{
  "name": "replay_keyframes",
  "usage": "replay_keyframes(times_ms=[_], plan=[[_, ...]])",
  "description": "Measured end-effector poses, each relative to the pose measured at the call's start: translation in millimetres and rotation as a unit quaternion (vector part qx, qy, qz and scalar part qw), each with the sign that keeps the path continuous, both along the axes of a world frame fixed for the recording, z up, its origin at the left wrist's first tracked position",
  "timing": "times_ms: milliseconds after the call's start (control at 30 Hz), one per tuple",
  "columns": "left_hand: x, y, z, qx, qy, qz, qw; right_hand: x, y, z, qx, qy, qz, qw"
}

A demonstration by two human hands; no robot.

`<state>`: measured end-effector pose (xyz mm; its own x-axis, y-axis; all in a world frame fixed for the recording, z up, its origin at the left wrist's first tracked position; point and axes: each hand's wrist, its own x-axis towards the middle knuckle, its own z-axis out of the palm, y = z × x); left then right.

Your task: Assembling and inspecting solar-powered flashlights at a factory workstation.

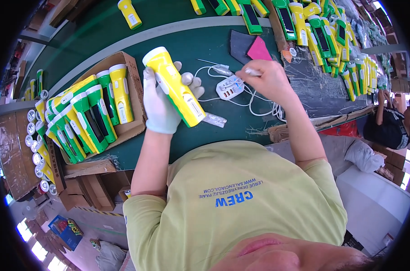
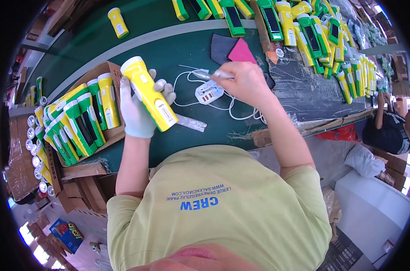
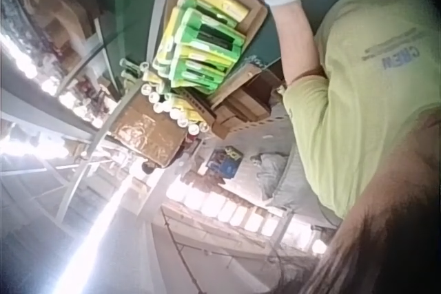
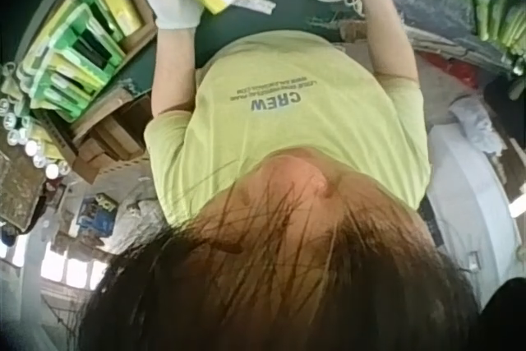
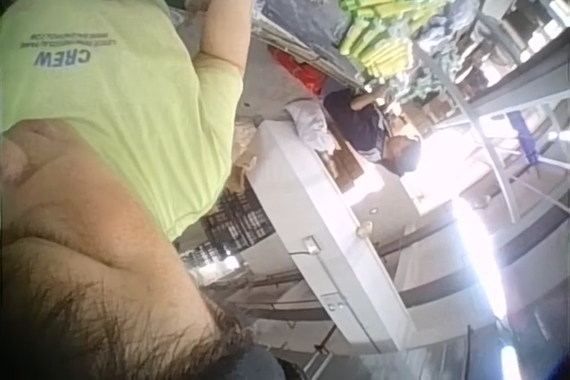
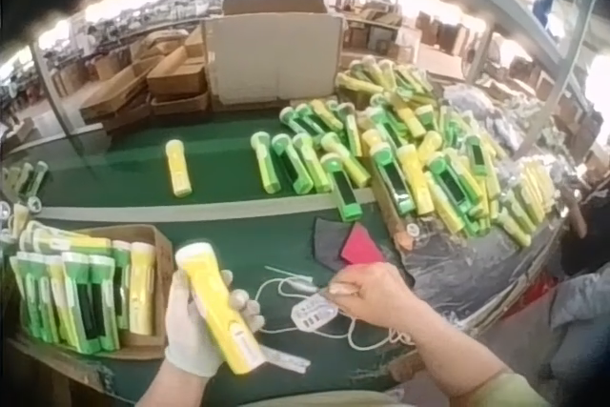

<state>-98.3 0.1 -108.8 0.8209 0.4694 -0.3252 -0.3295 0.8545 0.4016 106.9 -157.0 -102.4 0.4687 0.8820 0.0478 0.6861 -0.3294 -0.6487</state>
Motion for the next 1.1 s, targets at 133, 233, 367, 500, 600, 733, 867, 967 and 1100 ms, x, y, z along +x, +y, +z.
replay_keyframes(times_ms=[133, 233, 367, 500, 600, 733, 867, 967, 1100], plan=[[-14.6, 5.7, -11.2, 0.040, -0.024, 0.005, 0.999, -0.4, 23.4, -5.4, -0.018, -0.100, 0.073, 0.992], [-10.3, 6.4, -16.9, 0.074, 0.010, 0.038, 0.996, -2.3, 44.7, -8.8, -0.062, -0.134, 0.055, 0.987], [-8.8, 0.0, -16.0, 0.124, 0.037, 0.051, 0.990, 16.1, 44.7, -18.7, -0.219, -0.163, 0.083, 0.958], [-2.3, 6.5, -10.6, 0.184, 0.081, 0.064, 0.978, 16.6, 29.7, -26.8, -0.105, -0.150, 0.078, 0.980], [1.7, 10.3, -8.9, 0.153, 0.094, 0.064, 0.982, 35.4, 17.3, -7.5, 0.002, 0.112, 0.050, 0.992], [-1.3, 20.3, -19.3, 0.025, 0.004, -0.012, 1.000, 9.0, -16.4, 49.4, 0.028, 0.248, 0.199, 0.948], [6.5, 14.4, -11.8, -0.009, -0.029, -0.043, 0.999, -2.1, -22.0, 63.0, -0.013, 0.269, 0.262, 0.927], [9.9, 10.7, -7.0, -0.014, -0.050, -0.064, 0.997, -5.5, -22.0, 60.3, 0.010, 0.261, 0.272, 0.926], [10.4, 7.0, 1.7, 0.046, 0.025, -0.002, 0.999, -7.4, -24.2, 56.8, 0.030, 0.266, 0.260, 0.928]])
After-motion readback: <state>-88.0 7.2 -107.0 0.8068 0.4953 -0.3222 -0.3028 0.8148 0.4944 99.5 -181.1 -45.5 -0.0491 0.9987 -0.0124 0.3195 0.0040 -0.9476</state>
